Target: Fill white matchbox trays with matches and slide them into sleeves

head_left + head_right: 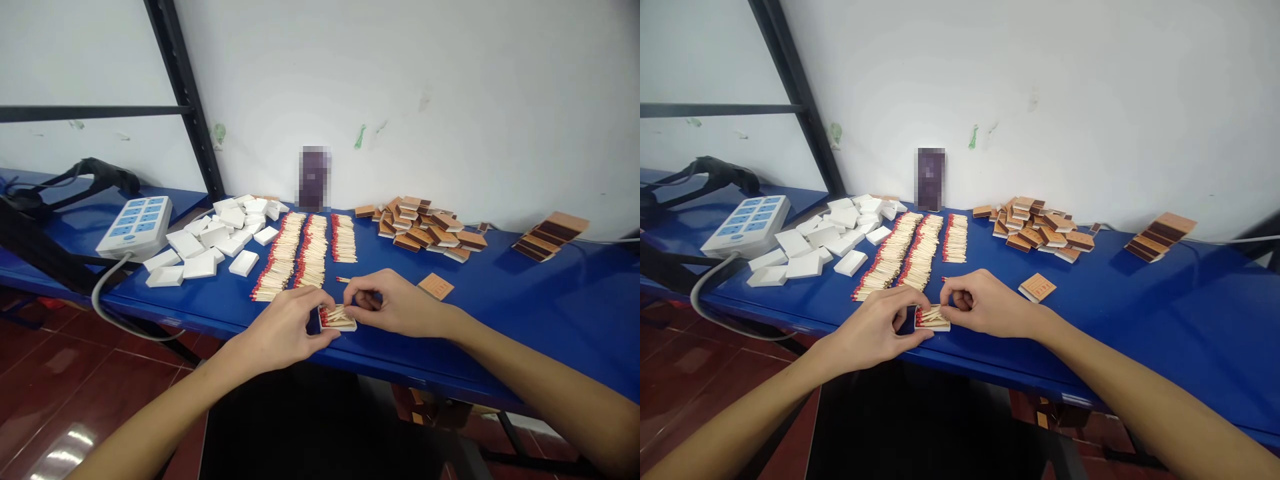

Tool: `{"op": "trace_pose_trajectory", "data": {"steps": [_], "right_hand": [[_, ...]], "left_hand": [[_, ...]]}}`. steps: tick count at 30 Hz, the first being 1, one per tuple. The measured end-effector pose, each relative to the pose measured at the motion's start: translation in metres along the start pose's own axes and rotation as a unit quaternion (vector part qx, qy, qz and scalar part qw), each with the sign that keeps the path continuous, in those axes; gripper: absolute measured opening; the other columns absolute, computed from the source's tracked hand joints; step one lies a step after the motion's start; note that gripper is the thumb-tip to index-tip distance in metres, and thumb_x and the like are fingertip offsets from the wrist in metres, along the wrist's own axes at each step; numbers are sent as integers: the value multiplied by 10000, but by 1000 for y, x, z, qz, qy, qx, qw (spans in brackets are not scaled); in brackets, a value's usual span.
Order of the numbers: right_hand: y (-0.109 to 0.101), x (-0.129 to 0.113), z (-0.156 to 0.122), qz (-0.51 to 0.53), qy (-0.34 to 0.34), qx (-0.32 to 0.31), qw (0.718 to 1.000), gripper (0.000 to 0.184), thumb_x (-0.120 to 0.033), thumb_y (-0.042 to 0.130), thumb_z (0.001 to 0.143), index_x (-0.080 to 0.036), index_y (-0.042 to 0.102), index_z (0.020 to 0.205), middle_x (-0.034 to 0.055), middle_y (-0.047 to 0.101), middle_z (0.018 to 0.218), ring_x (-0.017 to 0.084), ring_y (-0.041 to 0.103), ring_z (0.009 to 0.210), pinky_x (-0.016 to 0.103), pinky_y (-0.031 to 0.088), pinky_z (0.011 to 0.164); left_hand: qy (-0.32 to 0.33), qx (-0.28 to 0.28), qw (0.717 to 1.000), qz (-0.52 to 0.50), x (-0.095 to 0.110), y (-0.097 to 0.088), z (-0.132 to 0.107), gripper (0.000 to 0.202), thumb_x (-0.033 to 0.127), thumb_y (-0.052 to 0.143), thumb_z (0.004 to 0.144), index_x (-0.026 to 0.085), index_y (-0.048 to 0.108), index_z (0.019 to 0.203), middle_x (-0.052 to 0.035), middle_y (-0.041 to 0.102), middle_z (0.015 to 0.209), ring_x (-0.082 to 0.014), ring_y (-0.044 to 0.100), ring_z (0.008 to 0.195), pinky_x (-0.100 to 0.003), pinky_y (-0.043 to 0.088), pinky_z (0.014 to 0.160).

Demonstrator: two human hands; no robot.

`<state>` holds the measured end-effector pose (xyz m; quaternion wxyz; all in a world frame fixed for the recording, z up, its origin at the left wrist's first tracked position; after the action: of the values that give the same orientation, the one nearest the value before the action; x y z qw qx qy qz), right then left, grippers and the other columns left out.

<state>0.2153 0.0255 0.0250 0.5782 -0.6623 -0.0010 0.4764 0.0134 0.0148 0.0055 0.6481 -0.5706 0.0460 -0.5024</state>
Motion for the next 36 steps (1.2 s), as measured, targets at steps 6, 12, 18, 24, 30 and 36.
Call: {"op": "trace_pose_trajectory", "data": {"steps": [6, 12, 18, 24, 30, 36], "right_hand": [[1, -3, -1, 1, -16, -17, 1000, 162, -322, 592, 867, -183, 639, 797, -48, 447, 581, 81, 368, 516, 226, 320, 502], [1, -2, -1, 3, -25, -36, 999, 152, -322, 601, 863, -184, 644, 814, -40, 473, 611, 84, 395, 534, 227, 334, 514], [1, -3, -1, -17, -41, -12, 999, 116, -292, 594, 866, -185, 638, 875, -59, 421, 596, 80, 365, 529, 228, 321, 530], [0, -3, 0, -35, -57, -10, 998, 115, -289, 592, 868, -187, 637, 895, -65, 387, 609, 84, 353, 543, 235, 315, 549], [-1, -4, 0, -61, -74, 5, 995, 101, -277, 604, 860, -188, 638, 893, -44, 420, 655, 99, 379, 578, 244, 331, 569], [-1, -8, -2, -56, -95, -43, 993, 215, -330, 567, 921, -215, 697, 1048, -2, 504, 766, 112, 463, 658, 256, 363, 625]], "left_hand": [[-4, -9, 1000, 4, 0, 0, -1, 233, 313, 709, 832, 202, 616, 1015, 30, 595, 747, -126, 511, 588, -261, 432, 654], [-6, -17, 1000, 7, 0, 0, -1, 251, 333, 710, 835, 200, 624, 1029, 22, 613, 772, -128, 522, 592, -271, 435, 667], [-12, -21, 1000, 2, 1, -1, -1, 238, 319, 717, 831, 200, 617, 1011, 34, 593, 756, -122, 510, 585, -260, 409, 640], [-17, -21, 1000, -4, 1, -1, 1, 251, 317, 732, 818, 218, 576, 989, 59, 546, 707, -125, 498, 582, -250, 379, 622], [-16, -22, 1000, -6, -1, 0, -1, 263, 336, 722, 824, 227, 558, 998, 65, 538, 706, -124, 499, 576, -250, 367, 607], [-25, -19, 999, -13, 1, -1, -1, 279, 326, 733, 807, 235, 518, 960, 82, 493, 665, -125, 491, 558, -245, 346, 585]]}}
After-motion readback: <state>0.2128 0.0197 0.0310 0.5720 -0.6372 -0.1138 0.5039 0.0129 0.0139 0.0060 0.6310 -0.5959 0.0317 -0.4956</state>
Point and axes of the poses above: each hand's wrist, its own z-axis towards the middle knuckle, its own y-axis out of the palm, x = y × z, the point moved 2 cm from there along z, towards the middle knuckle
